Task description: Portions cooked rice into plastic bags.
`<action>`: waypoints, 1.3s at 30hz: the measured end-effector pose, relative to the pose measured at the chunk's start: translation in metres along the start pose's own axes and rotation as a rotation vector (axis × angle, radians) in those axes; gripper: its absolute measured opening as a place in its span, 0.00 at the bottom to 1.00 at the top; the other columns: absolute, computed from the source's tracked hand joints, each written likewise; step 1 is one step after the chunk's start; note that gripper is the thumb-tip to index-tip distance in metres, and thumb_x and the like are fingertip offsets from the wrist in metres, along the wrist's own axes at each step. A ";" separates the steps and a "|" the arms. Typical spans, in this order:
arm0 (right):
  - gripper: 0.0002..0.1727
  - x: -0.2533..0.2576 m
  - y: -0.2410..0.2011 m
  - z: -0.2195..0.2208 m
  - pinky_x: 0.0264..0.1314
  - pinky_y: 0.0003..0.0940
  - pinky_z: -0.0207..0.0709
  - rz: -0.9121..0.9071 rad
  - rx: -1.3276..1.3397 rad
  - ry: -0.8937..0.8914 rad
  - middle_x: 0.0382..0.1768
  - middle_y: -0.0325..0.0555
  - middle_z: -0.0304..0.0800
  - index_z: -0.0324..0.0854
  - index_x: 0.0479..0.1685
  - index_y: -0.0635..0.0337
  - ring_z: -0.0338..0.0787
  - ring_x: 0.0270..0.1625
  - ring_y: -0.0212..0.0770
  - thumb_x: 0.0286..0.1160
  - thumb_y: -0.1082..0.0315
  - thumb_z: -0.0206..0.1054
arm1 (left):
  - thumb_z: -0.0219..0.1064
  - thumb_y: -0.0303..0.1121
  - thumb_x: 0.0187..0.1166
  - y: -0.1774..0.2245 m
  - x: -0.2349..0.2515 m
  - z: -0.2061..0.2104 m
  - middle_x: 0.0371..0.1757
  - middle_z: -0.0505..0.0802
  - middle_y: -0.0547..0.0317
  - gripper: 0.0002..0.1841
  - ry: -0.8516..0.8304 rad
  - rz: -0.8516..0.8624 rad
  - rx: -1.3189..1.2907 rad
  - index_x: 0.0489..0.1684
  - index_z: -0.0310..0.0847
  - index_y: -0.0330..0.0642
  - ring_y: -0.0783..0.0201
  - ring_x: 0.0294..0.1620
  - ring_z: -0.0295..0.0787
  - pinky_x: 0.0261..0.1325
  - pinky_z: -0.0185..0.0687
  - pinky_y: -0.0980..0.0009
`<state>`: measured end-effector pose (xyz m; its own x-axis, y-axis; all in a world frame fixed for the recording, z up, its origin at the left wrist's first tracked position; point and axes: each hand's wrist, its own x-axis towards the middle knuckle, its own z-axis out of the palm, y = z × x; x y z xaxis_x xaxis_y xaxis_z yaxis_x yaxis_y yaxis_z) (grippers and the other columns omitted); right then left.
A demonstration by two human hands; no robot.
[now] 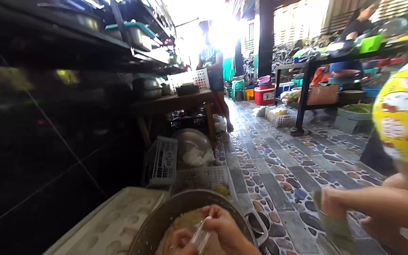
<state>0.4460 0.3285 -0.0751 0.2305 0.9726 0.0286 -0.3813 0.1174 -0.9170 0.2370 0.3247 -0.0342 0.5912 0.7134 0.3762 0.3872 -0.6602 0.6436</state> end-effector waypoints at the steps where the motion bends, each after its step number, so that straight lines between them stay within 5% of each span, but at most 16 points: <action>1: 0.14 0.000 -0.009 -0.010 0.55 0.38 0.84 -0.014 -0.015 -0.047 0.54 0.47 0.90 0.75 0.28 0.60 0.89 0.55 0.38 0.50 0.81 0.76 | 0.61 0.24 0.76 0.008 0.004 0.001 0.68 0.84 0.37 0.09 -0.100 -0.042 0.085 0.40 0.90 0.37 0.40 0.66 0.82 0.68 0.77 0.41; 3: 0.18 -0.004 -0.024 -0.028 0.61 0.41 0.85 0.029 -0.081 -0.164 0.59 0.49 0.87 0.80 0.49 0.63 0.88 0.59 0.41 0.58 0.74 0.79 | 0.63 0.23 0.71 0.002 0.012 -0.002 0.64 0.87 0.38 0.12 -0.093 -0.201 0.094 0.49 0.87 0.36 0.36 0.64 0.84 0.64 0.79 0.35; 6: 0.31 -0.010 -0.021 -0.046 0.67 0.46 0.83 0.226 -0.342 -0.164 0.66 0.52 0.83 0.73 0.72 0.61 0.86 0.66 0.44 0.71 0.58 0.77 | 0.73 0.29 0.70 -0.010 0.008 -0.012 0.57 0.89 0.44 0.24 0.111 -0.478 -0.101 0.67 0.78 0.37 0.51 0.52 0.88 0.54 0.85 0.50; 9: 0.30 -0.015 0.019 -0.050 0.70 0.54 0.76 0.467 -0.794 -0.300 0.65 0.57 0.85 0.77 0.72 0.63 0.84 0.67 0.50 0.86 0.46 0.60 | 0.74 0.31 0.74 -0.018 0.001 -0.011 0.58 0.87 0.43 0.26 0.202 -0.596 -0.224 0.71 0.75 0.38 0.52 0.50 0.86 0.52 0.83 0.51; 12: 0.39 -0.028 0.068 -0.040 0.74 0.70 0.69 0.811 -1.354 -0.594 0.67 0.70 0.83 0.80 0.69 0.70 0.82 0.72 0.66 0.91 0.39 0.45 | 0.53 0.42 0.93 -0.021 -0.004 -0.007 0.65 0.89 0.43 0.21 0.162 -0.583 -0.139 0.72 0.79 0.37 0.49 0.64 0.87 0.69 0.78 0.44; 14: 0.33 -0.040 0.091 -0.031 0.71 0.76 0.67 0.986 -1.623 -0.728 0.69 0.70 0.83 0.83 0.64 0.70 0.81 0.74 0.68 0.91 0.46 0.48 | 0.47 0.40 0.95 -0.022 -0.002 -0.008 0.67 0.89 0.44 0.22 0.212 -0.522 -0.101 0.69 0.82 0.36 0.48 0.68 0.86 0.72 0.76 0.43; 16: 0.23 -0.041 0.102 -0.027 0.64 0.78 0.71 1.049 -1.775 -0.795 0.67 0.67 0.85 0.84 0.60 0.70 0.83 0.71 0.68 0.83 0.57 0.59 | 0.55 0.30 0.90 -0.023 -0.002 -0.014 0.60 0.89 0.47 0.13 0.320 -0.485 -0.064 0.59 0.86 0.37 0.54 0.51 0.88 0.55 0.84 0.51; 18: 0.21 -0.028 0.096 -0.023 0.62 0.76 0.73 1.057 -1.842 -0.800 0.64 0.67 0.86 0.84 0.58 0.71 0.85 0.68 0.68 0.79 0.61 0.64 | 0.63 0.21 0.81 -0.019 -0.002 -0.023 0.50 0.87 0.49 0.07 0.439 -0.521 -0.065 0.44 0.89 0.39 0.61 0.33 0.81 0.36 0.78 0.62; 21: 0.21 -0.006 0.084 -0.007 0.62 0.76 0.74 0.987 -2.053 -0.754 0.67 0.67 0.84 0.83 0.59 0.70 0.83 0.71 0.69 0.78 0.61 0.64 | 0.66 0.20 0.73 -0.011 0.002 -0.033 0.44 0.81 0.56 0.06 0.569 -0.583 -0.132 0.32 0.84 0.44 0.69 0.27 0.71 0.28 0.67 0.73; 24: 0.20 0.020 0.097 -0.007 0.61 0.74 0.75 0.807 -2.127 -0.679 0.66 0.66 0.85 0.83 0.64 0.64 0.83 0.70 0.69 0.83 0.60 0.60 | 0.63 0.22 0.70 -0.011 0.006 -0.028 0.42 0.81 0.63 0.09 0.724 -0.485 -0.158 0.26 0.85 0.48 0.77 0.32 0.74 0.29 0.67 0.83; 27: 0.23 0.027 0.134 -0.020 0.63 0.73 0.74 0.593 -2.091 -0.809 0.68 0.66 0.83 0.78 0.76 0.51 0.84 0.67 0.72 0.84 0.73 0.54 | 0.59 0.22 0.75 -0.014 0.005 -0.024 0.42 0.88 0.69 0.14 0.792 -0.373 -0.263 0.23 0.88 0.49 0.79 0.44 0.83 0.42 0.78 0.83; 30: 0.21 -0.010 0.150 -0.016 0.60 0.74 0.77 0.622 -1.983 -1.080 0.60 0.68 0.87 0.77 0.73 0.58 0.87 0.63 0.73 0.85 0.74 0.53 | 0.53 0.23 0.80 -0.014 0.002 -0.026 0.47 0.95 0.70 0.18 0.763 -0.265 -0.394 0.26 0.88 0.50 0.75 0.54 0.91 0.50 0.87 0.79; 33: 0.18 -0.043 0.129 -0.013 0.55 0.74 0.78 0.741 -1.957 -1.254 0.57 0.68 0.88 0.77 0.68 0.64 0.87 0.60 0.73 0.81 0.71 0.59 | 0.52 0.24 0.82 -0.012 0.000 -0.024 0.47 0.95 0.70 0.18 0.734 -0.201 -0.487 0.33 0.90 0.51 0.79 0.38 0.88 0.34 0.80 0.85; 35: 0.21 -0.055 0.108 -0.014 0.53 0.74 0.78 0.768 -1.938 -1.309 0.55 0.67 0.89 0.77 0.68 0.62 0.88 0.59 0.72 0.81 0.62 0.62 | 0.50 0.24 0.83 -0.012 0.002 -0.024 0.47 0.96 0.69 0.19 0.704 -0.188 -0.529 0.37 0.91 0.50 0.78 0.31 0.87 0.31 0.82 0.83; 37: 0.22 -0.067 0.096 -0.019 0.51 0.73 0.79 0.733 -1.889 -1.309 0.51 0.63 0.91 0.79 0.65 0.57 0.90 0.56 0.70 0.81 0.53 0.61 | 0.49 0.24 0.85 -0.011 0.002 -0.026 0.48 0.97 0.66 0.19 0.647 -0.200 -0.556 0.42 0.91 0.47 0.70 0.42 0.95 0.44 0.94 0.74; 39: 0.22 -0.078 0.092 -0.020 0.51 0.74 0.78 0.704 -1.806 -1.264 0.50 0.63 0.92 0.81 0.65 0.54 0.90 0.55 0.70 0.82 0.51 0.59 | 0.49 0.25 0.87 -0.011 0.001 -0.028 0.50 0.97 0.65 0.19 0.600 -0.247 -0.588 0.45 0.91 0.46 0.68 0.49 0.96 0.49 0.94 0.71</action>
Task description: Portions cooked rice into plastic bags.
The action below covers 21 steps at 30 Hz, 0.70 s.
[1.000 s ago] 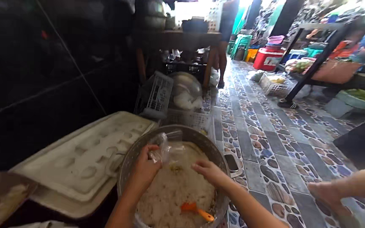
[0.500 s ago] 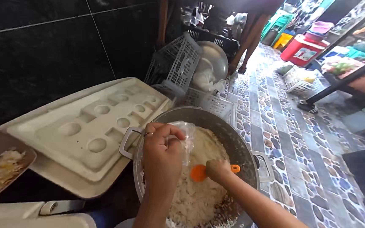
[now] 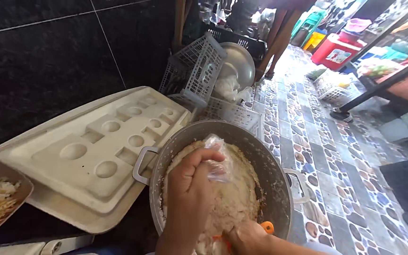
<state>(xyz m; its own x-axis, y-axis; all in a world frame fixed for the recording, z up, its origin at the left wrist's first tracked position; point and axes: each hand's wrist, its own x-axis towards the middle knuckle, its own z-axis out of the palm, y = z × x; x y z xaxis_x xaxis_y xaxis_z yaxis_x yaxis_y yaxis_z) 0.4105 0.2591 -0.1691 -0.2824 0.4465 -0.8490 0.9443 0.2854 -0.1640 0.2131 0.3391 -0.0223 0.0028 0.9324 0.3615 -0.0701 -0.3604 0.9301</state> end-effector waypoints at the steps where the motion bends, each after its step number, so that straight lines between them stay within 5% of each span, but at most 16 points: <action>1: 0.21 -0.001 -0.003 0.004 0.51 0.75 0.78 -0.016 0.045 0.036 0.49 0.62 0.92 0.82 0.64 0.53 0.91 0.55 0.69 0.83 0.51 0.59 | 0.49 0.25 0.87 0.000 0.001 -0.001 0.51 0.97 0.64 0.18 -0.012 -0.049 -0.014 0.47 0.91 0.46 0.67 0.47 0.96 0.46 0.94 0.70; 7: 0.21 0.009 0.003 0.013 0.53 0.77 0.77 -0.085 0.245 0.176 0.53 0.57 0.93 0.83 0.68 0.42 0.91 0.59 0.66 0.84 0.51 0.55 | 0.46 0.25 0.88 -0.002 0.016 -0.016 0.61 0.93 0.54 0.19 -0.076 -0.338 -0.144 0.62 0.85 0.38 0.60 0.51 0.94 0.55 0.92 0.65; 10: 0.20 0.019 0.030 0.016 0.56 0.77 0.76 -0.153 0.384 0.203 0.56 0.55 0.93 0.84 0.69 0.41 0.91 0.60 0.63 0.84 0.54 0.57 | 0.49 0.35 0.93 -0.011 0.023 -0.023 0.64 0.90 0.55 0.18 -0.118 -0.469 -0.043 0.70 0.81 0.43 0.61 0.55 0.91 0.56 0.88 0.65; 13: 0.19 0.021 0.048 0.009 0.39 0.52 0.81 -0.270 0.720 0.314 0.39 0.51 0.92 0.86 0.66 0.52 0.88 0.35 0.46 0.83 0.60 0.60 | 0.51 0.44 0.94 -0.025 0.027 -0.025 0.67 0.87 0.50 0.21 -0.203 -0.555 0.133 0.76 0.76 0.44 0.57 0.57 0.89 0.56 0.85 0.59; 15: 0.18 0.007 0.050 -0.006 0.25 0.34 0.71 -0.293 0.934 0.402 0.26 0.40 0.84 0.84 0.66 0.54 0.76 0.21 0.33 0.83 0.62 0.58 | 0.49 0.49 0.93 -0.042 0.026 -0.028 0.69 0.86 0.46 0.25 -0.300 -0.557 0.236 0.77 0.75 0.42 0.54 0.61 0.87 0.61 0.83 0.55; 18: 0.18 -0.031 0.050 -0.041 0.21 0.30 0.68 -0.282 1.039 0.558 0.21 0.36 0.79 0.80 0.68 0.53 0.73 0.17 0.31 0.86 0.61 0.55 | 0.41 0.58 0.93 -0.066 0.022 -0.023 0.74 0.84 0.46 0.32 -0.402 -0.601 0.307 0.83 0.71 0.47 0.49 0.68 0.84 0.66 0.79 0.47; 21: 0.20 -0.081 0.039 -0.080 0.23 0.32 0.76 -0.203 1.105 0.609 0.24 0.39 0.81 0.74 0.74 0.54 0.79 0.19 0.34 0.88 0.62 0.52 | 0.29 0.67 0.87 -0.058 0.010 -0.002 0.85 0.76 0.51 0.39 -0.435 -0.546 0.111 0.96 0.49 0.60 0.46 0.71 0.84 0.61 0.84 0.45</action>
<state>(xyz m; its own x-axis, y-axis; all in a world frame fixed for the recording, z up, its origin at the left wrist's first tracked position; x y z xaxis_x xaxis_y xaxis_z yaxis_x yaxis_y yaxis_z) 0.4570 0.3020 -0.0663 -0.1920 0.8764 -0.4416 0.4307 -0.3291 -0.8404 0.2153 0.3695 -0.0732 0.4086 0.8933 -0.1870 0.1573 0.1329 0.9786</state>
